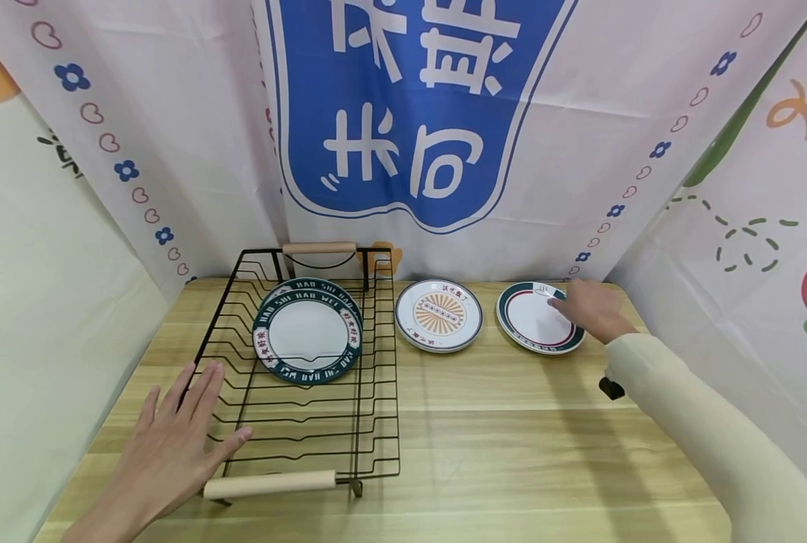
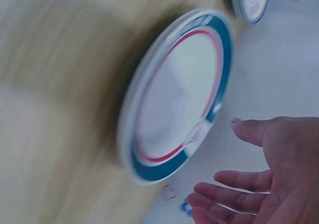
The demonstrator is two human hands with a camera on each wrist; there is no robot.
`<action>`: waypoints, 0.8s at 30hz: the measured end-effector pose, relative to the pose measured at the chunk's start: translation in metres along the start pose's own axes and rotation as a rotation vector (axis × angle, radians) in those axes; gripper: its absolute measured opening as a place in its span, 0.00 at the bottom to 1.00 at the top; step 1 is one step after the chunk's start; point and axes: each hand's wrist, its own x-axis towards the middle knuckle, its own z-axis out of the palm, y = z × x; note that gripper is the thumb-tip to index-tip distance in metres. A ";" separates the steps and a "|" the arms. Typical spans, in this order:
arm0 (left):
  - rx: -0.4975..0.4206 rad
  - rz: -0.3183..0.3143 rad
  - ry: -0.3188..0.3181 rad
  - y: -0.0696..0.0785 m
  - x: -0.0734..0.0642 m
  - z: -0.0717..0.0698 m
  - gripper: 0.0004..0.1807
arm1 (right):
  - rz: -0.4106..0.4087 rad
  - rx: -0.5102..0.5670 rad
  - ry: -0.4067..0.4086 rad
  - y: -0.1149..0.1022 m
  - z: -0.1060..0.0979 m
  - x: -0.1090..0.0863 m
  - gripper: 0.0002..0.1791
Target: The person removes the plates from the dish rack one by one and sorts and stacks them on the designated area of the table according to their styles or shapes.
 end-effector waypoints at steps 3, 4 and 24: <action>0.000 -0.002 -0.004 0.001 0.000 -0.001 0.55 | -0.051 -0.022 0.031 -0.016 -0.008 -0.002 0.26; 0.000 -0.002 -0.005 0.001 0.000 -0.001 0.55 | -0.067 -0.027 0.043 -0.023 -0.011 -0.003 0.26; -0.003 -0.015 -0.012 0.002 0.000 -0.001 0.55 | -0.461 -0.059 0.168 -0.209 -0.055 -0.048 0.22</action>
